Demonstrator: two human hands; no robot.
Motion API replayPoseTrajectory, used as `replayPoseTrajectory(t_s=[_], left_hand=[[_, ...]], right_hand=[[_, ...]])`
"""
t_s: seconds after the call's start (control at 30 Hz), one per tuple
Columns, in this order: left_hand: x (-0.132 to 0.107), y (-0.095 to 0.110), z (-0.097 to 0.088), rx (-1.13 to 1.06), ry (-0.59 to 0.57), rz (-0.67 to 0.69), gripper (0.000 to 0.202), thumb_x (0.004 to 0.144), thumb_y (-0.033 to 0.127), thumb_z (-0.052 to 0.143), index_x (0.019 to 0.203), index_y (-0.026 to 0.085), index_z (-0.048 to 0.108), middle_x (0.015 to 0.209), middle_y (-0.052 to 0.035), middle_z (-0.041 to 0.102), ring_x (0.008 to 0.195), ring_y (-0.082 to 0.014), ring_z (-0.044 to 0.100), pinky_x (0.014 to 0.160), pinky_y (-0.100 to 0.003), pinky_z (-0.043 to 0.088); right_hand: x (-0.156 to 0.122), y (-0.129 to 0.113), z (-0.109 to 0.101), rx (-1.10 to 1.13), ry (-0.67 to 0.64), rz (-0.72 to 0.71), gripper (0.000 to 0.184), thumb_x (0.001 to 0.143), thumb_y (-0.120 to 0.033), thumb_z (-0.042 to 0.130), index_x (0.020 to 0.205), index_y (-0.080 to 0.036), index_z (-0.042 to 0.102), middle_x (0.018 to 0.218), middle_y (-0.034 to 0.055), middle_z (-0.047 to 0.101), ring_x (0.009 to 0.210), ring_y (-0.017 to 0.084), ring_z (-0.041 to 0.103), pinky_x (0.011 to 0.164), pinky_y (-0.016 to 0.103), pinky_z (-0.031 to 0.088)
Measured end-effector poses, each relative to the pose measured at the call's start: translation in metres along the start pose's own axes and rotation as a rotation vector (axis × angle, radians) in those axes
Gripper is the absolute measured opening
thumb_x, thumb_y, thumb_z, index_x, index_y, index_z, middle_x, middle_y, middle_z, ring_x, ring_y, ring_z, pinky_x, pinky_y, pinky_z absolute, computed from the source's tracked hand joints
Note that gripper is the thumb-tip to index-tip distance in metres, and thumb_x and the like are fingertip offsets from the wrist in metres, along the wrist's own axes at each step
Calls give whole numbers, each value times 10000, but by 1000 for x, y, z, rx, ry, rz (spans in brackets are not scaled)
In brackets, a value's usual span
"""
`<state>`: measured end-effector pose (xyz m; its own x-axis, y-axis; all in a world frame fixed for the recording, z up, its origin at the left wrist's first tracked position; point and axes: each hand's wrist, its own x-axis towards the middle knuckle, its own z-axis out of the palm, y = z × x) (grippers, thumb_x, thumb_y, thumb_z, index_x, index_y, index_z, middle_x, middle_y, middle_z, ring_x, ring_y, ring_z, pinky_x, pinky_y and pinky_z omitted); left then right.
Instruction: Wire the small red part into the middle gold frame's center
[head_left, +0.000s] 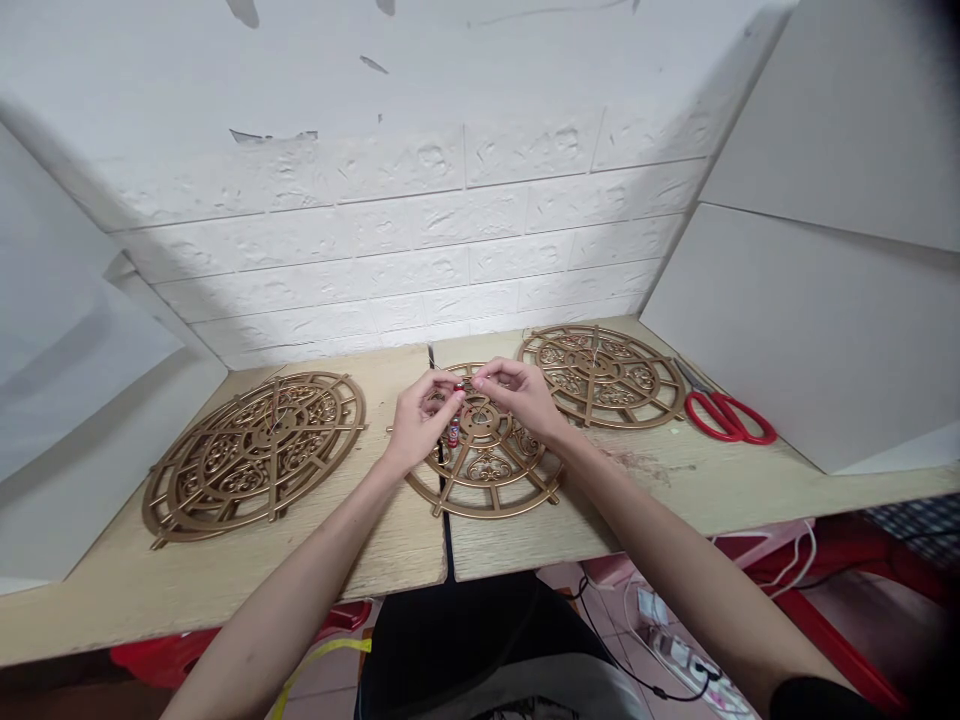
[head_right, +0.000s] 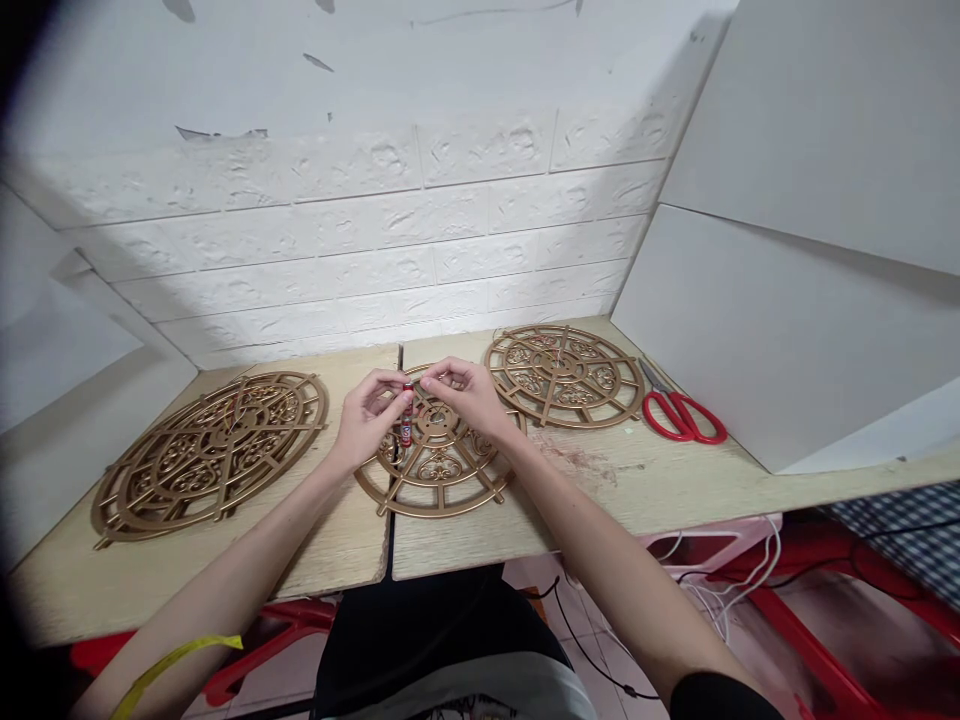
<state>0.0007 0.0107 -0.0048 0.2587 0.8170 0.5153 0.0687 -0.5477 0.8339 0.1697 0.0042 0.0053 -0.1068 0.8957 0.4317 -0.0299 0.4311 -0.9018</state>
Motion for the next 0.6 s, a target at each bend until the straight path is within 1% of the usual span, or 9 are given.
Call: replayPoseTrajectory(t_s=[0.1,0.17,0.23,0.33,0.43,0.53,0.6], left_hand=[[1,0,0,-12,44,-29,207,757,308,661,899,168,608,814,-36,642,741,-128,612,656,-228,499],[3,0,-1,-58,94,-66,207,728,305,686,859,165,607,790,-31,649,708,-122,615,650,-228,495],[5,0,-2,-129,158,-139,221,698,309,709,822,164,598,759,-27,651,669,-121,612,596,-220,489],[9,0,-7,-280,269,-296,274,646,315,741,805,168,573,732,-21,653,648,-134,616,512,-210,475],[11,-2,-12,-441,362,-409,333,581,296,775,785,170,544,714,-5,650,650,-134,623,515,-211,484],[12,-4,-14,-532,381,-495,367,540,266,793,776,162,531,690,-2,651,623,-127,626,525,-214,493],[12,-6,-14,-552,374,-521,367,536,252,795,775,156,533,686,-8,657,603,-121,624,529,-214,497]], right_hand=[[1,0,-2,-27,19,-38,239,726,-370,699,777,-140,656,673,4,612,568,88,500,524,216,400],[1,1,-3,-70,24,-88,212,736,-351,698,781,-146,664,707,13,634,605,100,527,570,231,423],[2,1,-5,-121,24,-160,182,753,-334,690,786,-156,669,754,23,655,682,121,567,655,254,454],[1,-1,-6,-145,-1,-232,160,783,-326,667,805,-168,667,808,32,670,785,146,603,759,285,468],[0,-2,-6,-200,-87,-259,151,805,-322,649,820,-172,665,813,32,674,783,150,606,766,298,465],[-2,1,-1,-380,-222,-335,108,818,-284,640,804,-181,668,809,26,680,794,156,588,807,321,436],[-3,4,3,-476,-308,-378,85,827,-258,631,800,-184,664,808,22,681,805,159,576,831,333,418]])
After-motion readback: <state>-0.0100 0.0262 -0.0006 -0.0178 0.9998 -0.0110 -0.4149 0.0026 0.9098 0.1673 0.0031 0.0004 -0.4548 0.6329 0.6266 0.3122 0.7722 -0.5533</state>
